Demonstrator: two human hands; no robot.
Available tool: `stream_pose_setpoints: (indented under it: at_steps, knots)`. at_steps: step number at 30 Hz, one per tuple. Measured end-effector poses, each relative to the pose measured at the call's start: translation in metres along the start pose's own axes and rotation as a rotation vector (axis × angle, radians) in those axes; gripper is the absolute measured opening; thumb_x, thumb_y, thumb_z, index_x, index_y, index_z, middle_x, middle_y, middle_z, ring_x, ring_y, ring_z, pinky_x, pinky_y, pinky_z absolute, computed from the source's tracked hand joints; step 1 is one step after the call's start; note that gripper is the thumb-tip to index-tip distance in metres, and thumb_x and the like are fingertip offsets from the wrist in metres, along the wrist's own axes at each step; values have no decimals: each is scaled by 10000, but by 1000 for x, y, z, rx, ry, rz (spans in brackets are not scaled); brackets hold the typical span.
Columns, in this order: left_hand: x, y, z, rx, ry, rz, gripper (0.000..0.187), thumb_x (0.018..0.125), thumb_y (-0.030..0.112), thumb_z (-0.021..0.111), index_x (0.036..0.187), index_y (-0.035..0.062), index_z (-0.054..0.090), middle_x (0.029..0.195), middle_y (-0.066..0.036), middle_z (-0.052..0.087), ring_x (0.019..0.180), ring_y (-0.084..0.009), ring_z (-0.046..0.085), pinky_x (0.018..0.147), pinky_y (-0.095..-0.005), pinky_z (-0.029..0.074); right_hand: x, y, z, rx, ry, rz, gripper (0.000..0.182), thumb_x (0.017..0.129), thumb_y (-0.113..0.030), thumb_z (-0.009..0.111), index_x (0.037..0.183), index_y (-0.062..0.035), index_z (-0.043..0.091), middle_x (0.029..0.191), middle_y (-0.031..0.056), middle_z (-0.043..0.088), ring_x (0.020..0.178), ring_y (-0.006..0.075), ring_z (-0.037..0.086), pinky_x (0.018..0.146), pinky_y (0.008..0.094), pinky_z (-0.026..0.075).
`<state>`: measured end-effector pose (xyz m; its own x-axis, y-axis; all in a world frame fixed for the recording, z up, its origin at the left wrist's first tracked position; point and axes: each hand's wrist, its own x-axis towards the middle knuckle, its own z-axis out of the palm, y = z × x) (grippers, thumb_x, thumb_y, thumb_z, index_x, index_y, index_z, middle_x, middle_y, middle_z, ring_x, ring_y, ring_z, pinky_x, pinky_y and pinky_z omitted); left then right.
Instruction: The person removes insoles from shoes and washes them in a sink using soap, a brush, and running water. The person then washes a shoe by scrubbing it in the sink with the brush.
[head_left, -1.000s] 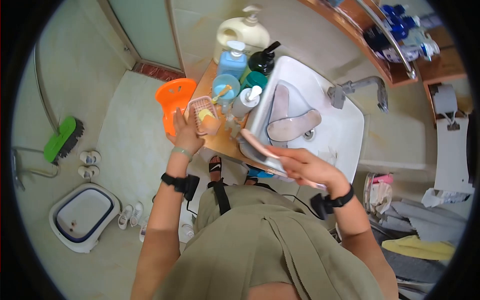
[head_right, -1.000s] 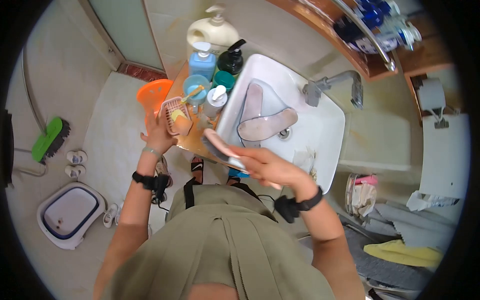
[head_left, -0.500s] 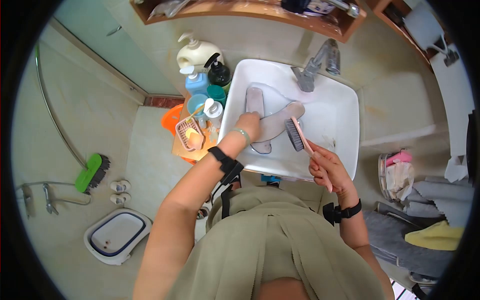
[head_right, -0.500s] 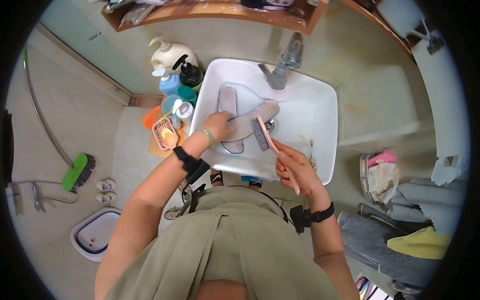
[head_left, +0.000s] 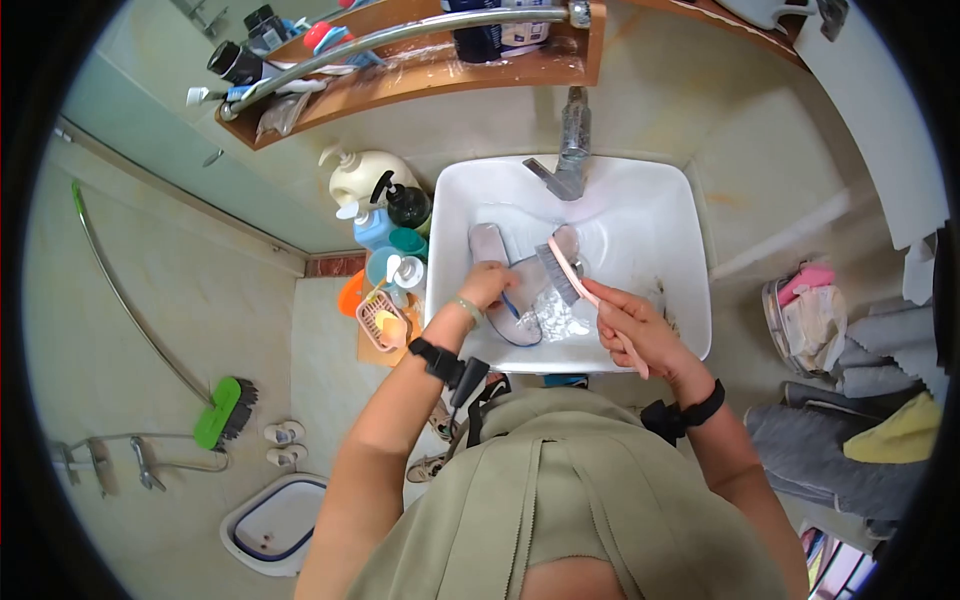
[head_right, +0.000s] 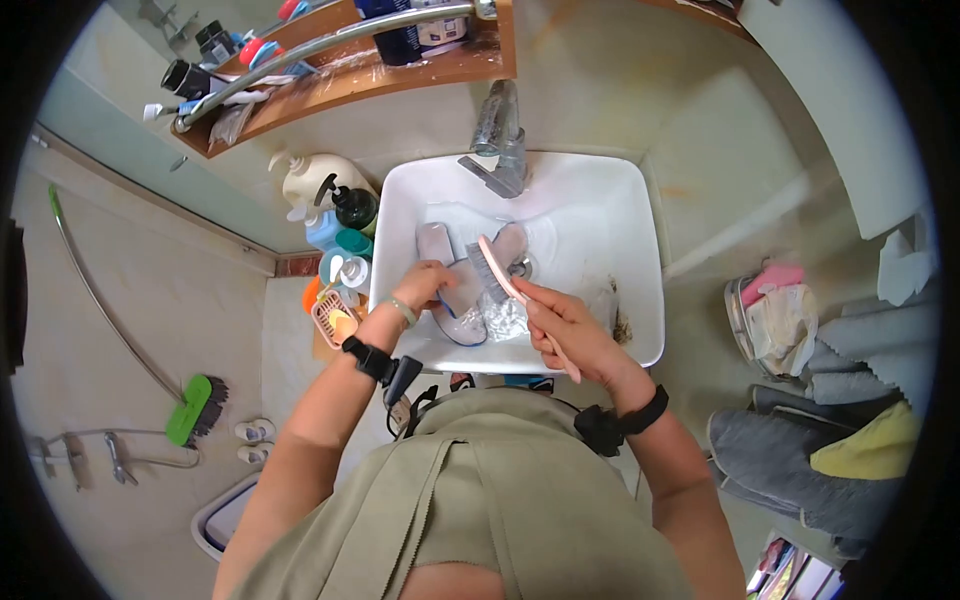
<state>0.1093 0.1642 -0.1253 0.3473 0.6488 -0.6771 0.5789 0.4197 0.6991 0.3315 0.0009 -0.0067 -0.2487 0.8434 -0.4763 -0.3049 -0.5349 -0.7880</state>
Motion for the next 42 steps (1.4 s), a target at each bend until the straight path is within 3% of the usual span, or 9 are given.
stream_pose_setpoints:
  at_steps: [3, 5, 12, 15, 17, 20, 28, 32, 42]
  knots:
    - [-34, 17, 3, -557, 60, 78, 120, 721, 136, 600, 809, 79, 542, 776, -44, 516, 723, -264, 554, 726, -393, 520, 6, -7, 9, -45, 12, -49, 444, 985, -205, 426, 1422, -169, 354, 694, -32, 363, 546, 55, 333, 428, 192, 326]
    - [-44, 18, 11, -1035, -85, 107, 303, 738, 160, 553, 1017, 43, 540, 1074, -133, 540, 954, -323, 565, 863, -528, 472, 13, -8, 18, -55, 17, -72, 443, 986, -204, 419, 1423, -168, 354, 681, -34, 352, 547, 53, 331, 426, 193, 326]
    - [-44, 23, 20, -1612, -537, 316, 612, 716, 208, 494, 1271, -37, 409, 1283, -237, 456, 1221, -437, 414, 1010, -654, 301, 44, 29, 37, -723, 55, -500, 474, 967, -149, 420, 1432, -139, 328, 709, 10, 475, 588, 61, 425, 543, 228, 396]
    - [-41, 32, 18, -1681, -553, 362, 640, 769, 282, 497, 1322, -17, 378, 1310, -233, 438, 1235, -426, 407, 1007, -606, 335, 46, 33, 44, -810, 82, -570, 500, 955, -131, 433, 1436, -114, 299, 719, 87, 509, 610, 135, 458, 626, 272, 417]
    - [-40, 35, 15, -1745, -553, 365, 634, 804, 323, 493, 1331, -9, 376, 1316, -230, 433, 1241, -418, 404, 1006, -592, 344, 40, 29, 49, -922, 25, -537, 541, 904, -63, 440, 1420, -41, 275, 800, 237, 562, 670, 350, 556, 636, 396, 446]
    - [-38, 35, 11, -1747, -642, 385, 658, 867, 445, 477, 1353, 16, 365, 1338, -210, 422, 1264, -408, 386, 1013, -566, 348, 32, 25, 56, -1009, 14, -545, 544, 884, -49, 446, 1399, 5, 281, 790, 253, 559, 687, 387, 558, 634, 440, 436]
    - [-32, 28, 39, -1629, -556, 348, 582, 942, 480, 372, 1364, 80, 376, 1371, -173, 405, 1274, -406, 378, 1022, -569, 336, 88, 34, 53, -1205, 305, -547, 535, 885, -44, 453, 1382, 50, 276, 699, 254, 531, 622, 391, 525, 583, 457, 414]
    - [-19, 14, 19, -1707, -631, 397, 570, 943, 471, 384, 1355, 77, 372, 1363, -182, 407, 1259, -410, 396, 1015, -544, 363, 44, 41, 72, -1260, 92, -439, 519, 865, -30, 445, 1353, 75, 300, 669, 273, 523, 594, 415, 519, 564, 493, 410]
    - [-36, 24, 19, -1675, -645, 355, 539, 955, 438, 340, 1321, 46, 386, 1337, -169, 425, 1245, -400, 410, 1026, -539, 348, 43, 36, 89, -1303, 125, -438, 524, 836, -16, 455, 1335, 79, 324, 705, 283, 541, 605, 414, 534, 557, 503, 417]
